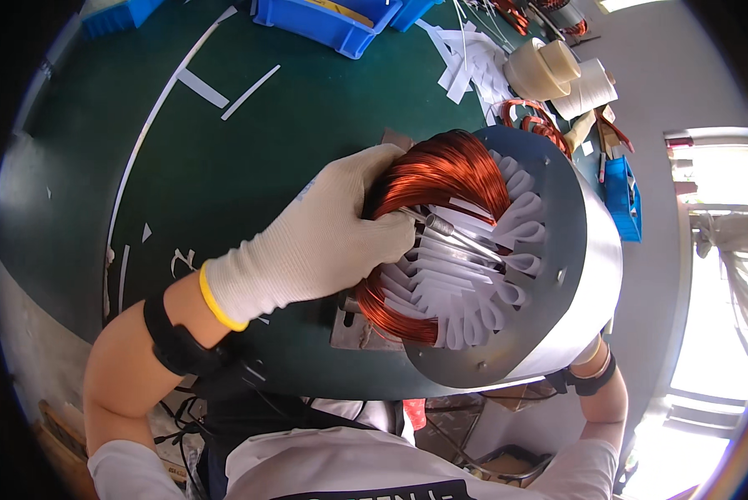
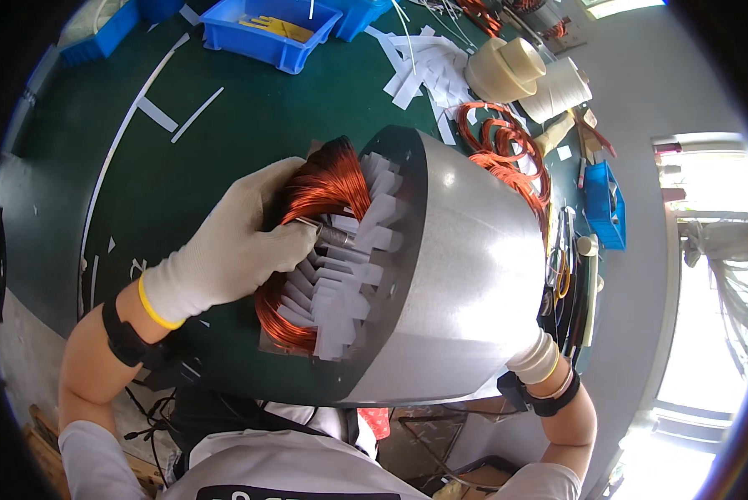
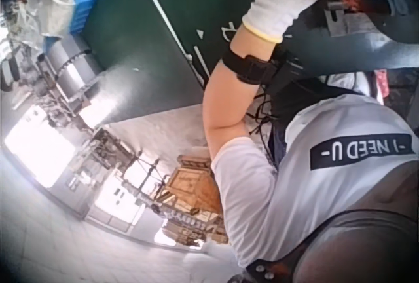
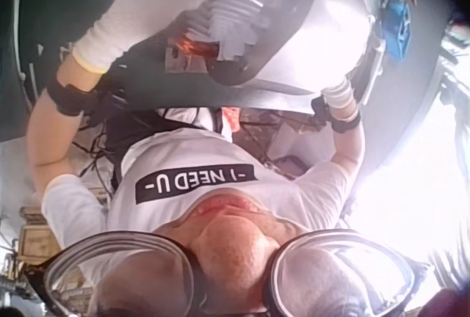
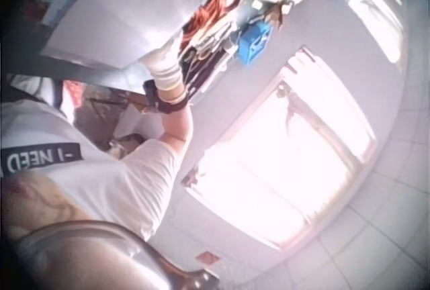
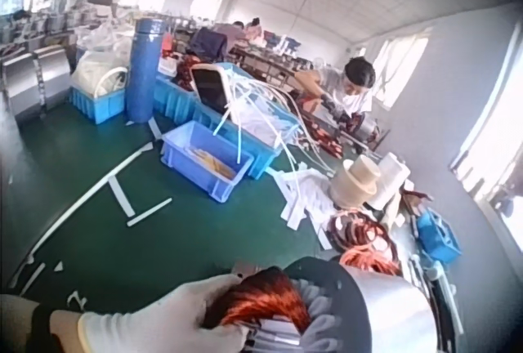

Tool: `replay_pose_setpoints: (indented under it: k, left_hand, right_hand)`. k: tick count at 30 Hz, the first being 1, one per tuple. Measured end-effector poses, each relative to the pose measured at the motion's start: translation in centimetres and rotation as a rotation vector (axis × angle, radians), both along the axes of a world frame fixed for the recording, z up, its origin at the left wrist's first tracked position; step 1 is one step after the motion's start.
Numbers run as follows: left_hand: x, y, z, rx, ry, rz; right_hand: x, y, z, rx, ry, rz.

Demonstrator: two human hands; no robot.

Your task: Manually winding and inserting copper wire coils into a motor stator.

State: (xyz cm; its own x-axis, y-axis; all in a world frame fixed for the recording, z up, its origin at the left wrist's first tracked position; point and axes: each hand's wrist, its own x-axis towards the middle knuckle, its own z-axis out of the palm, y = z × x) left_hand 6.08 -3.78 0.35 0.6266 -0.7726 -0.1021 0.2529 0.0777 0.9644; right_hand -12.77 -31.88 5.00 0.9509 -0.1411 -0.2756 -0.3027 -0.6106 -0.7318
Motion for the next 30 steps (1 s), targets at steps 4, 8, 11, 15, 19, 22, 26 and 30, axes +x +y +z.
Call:
replay_pose_setpoints:
  k: [4, 8, 11, 15, 19, 22, 26, 30]
  left_hand:
    - [0.3, 0.1, -0.7, -0.048, -0.063, -0.033]
    - [1.2, 0.9, 0.0, -0.03, 0.014, -0.141]
    - [1.7, 1.0, -0.5, -0.076, 0.055, -0.201]
    - [0.7, -0.1, -0.9, -0.078, -0.086, -0.107]
    - [1.2, -0.3, -0.9, 0.034, -0.176, -0.101]
    - [1.4, 0.5, -2.0, 0.026, -0.137, -0.083]
    - [2.0, 0.3, -2.4, -0.018, -0.13, -0.18]
    - [2.0, 0.1, -1.7, 0.035, -0.001, -0.236]
  right_hand:
    - [0.0, -0.6, -0.4, -0.094, 0.083, 0.192]
    - [1.9, -1.2, -0.7, -0.201, 0.164, 0.36]
    - [1.4, -1.8, -1.1, -0.25, 0.203, 0.447]
    - [1.3, -1.5, -1.0, -0.442, -0.077, 0.376]
    - [1.3, -0.9, -0.4, -0.631, -0.36, 0.29]
    - [3.7, 2.9, 5.1, -0.749, -0.295, 0.559]
    - [2.4, 2.4, 4.7, -0.585, -0.352, 0.386]
    - [2.1, 1.7, 4.2, -0.694, -0.494, 0.39]
